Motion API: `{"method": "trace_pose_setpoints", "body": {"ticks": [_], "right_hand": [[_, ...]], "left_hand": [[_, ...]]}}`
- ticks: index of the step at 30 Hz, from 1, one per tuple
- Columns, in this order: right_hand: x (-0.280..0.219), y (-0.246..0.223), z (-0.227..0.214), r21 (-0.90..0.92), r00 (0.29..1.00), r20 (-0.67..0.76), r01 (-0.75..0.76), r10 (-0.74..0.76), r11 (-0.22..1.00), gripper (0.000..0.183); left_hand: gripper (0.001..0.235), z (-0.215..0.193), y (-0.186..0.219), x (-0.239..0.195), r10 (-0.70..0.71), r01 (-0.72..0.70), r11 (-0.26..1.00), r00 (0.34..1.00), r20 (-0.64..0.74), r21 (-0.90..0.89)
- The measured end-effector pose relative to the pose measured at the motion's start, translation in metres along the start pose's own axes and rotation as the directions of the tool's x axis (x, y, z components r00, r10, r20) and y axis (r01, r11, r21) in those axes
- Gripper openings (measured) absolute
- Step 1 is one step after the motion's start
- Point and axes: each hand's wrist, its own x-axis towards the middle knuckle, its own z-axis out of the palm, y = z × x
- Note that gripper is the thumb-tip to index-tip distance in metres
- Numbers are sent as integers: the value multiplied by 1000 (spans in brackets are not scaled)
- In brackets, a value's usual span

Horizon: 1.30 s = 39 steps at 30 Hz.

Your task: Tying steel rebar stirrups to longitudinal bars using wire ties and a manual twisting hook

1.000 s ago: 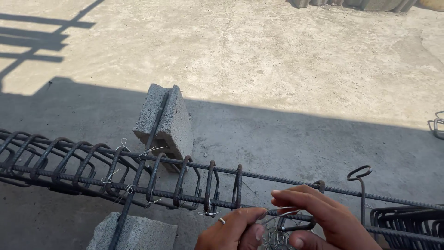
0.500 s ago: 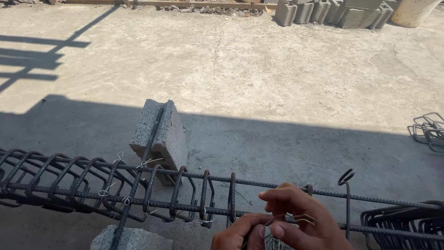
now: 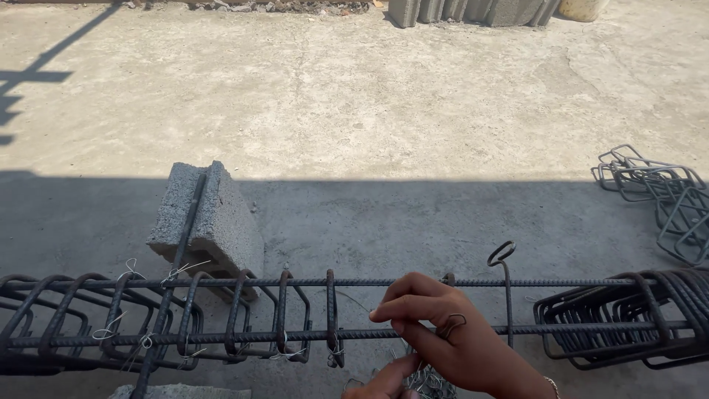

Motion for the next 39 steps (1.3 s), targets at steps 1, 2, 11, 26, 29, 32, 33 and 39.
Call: {"method": "trace_pose_setpoints", "body": {"ticks": [1,2,11,26,29,32,33,39], "right_hand": [[-1,-2,0,3,1000,1,-2,2,1000,27],[-3,-5,1,-3,999,0,35,-35,999,33],[1,9,26,117,960,-232,185,-155,976,41],[9,-19,-22,44,874,484,-68,39,997,28],[2,-18,-16,-54,892,421,-158,166,986,27],[-5,8,-13,-131,928,353,-78,120,988,27],[-9,21,-12,-181,950,308,1,56,983,28],[-8,40,-19,-277,941,249,-158,230,948,37]], "left_hand": [[56,-1,2,-3,-3,3,1000,1000,1,0],[52,-2,4,-6,-19,19,1000,1000,5,-23],[33,-32,46,-16,4,-9,988,1000,-28,-151],[15,3,34,-7,22,-11,997,989,-149,74],[6,9,25,-7,-26,21,990,999,32,142],[6,17,15,-3,-65,51,990,992,107,129],[5,19,11,-1,-57,45,995,990,129,93],[11,-6,50,-8,13,-16,990,1000,24,137]]}}
